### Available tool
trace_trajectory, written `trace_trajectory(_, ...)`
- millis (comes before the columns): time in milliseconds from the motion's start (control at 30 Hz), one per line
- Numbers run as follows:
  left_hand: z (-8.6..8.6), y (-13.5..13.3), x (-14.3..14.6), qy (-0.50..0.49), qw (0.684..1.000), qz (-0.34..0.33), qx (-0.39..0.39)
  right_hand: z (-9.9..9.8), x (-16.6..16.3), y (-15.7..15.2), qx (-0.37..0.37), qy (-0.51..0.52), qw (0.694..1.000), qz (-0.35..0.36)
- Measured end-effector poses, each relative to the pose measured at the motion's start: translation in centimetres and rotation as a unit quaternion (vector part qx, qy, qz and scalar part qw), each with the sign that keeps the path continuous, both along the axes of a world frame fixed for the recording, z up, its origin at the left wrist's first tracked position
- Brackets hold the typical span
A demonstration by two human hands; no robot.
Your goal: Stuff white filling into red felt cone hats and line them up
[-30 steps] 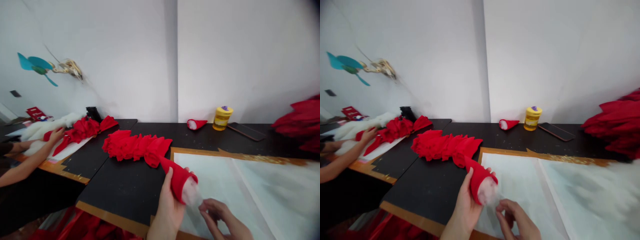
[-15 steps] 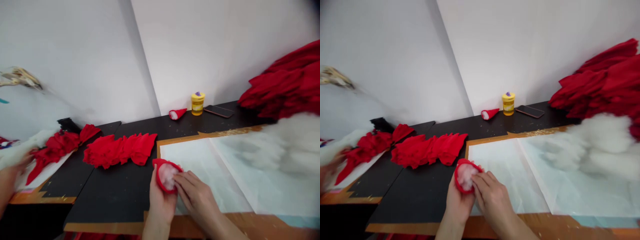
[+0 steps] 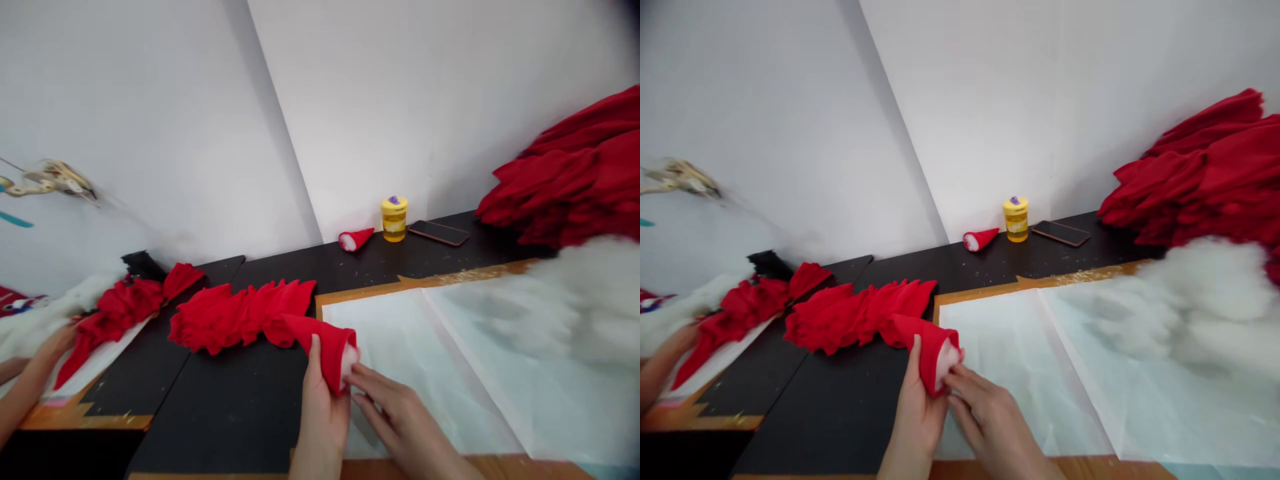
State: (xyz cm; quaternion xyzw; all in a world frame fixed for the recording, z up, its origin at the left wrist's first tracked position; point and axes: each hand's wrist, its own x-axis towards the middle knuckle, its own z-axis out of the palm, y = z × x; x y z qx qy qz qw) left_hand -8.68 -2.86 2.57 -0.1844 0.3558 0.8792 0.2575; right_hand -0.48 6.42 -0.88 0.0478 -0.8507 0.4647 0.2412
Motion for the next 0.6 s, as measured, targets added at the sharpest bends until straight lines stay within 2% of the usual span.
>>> trace_trajectory(133, -0.6, -0.4, -0.3, 0.039, 0.998, -0.014, 0.040, -0.7, 0.5, 0.6, 0.056, 0.064, 0.995, -0.045)
trace_trajectory(333, -1.2, -0.2, 1.6, 0.083, 0.995, -0.036, -0.029, -0.5, -0.6, -0.3, 0.124, 0.006, 0.991, 0.049)
trace_trajectory(433, -1.4, -0.2, 1.9, 0.131, 0.988, -0.033, -0.081, -0.9, -0.1, 0.1, 0.092, 0.005, 0.994, 0.052)
trace_trajectory(533, -1.5, -0.5, 1.7, 0.202, 0.965, -0.011, -0.167, -1.5, 1.0, 1.5, 0.013, -0.006, 1.000, -0.014)
trace_trajectory(600, -1.6, -1.1, 1.6, 0.263, 0.937, -0.004, -0.230, -1.8, 1.7, 2.8, -0.013, -0.019, 0.997, -0.070)
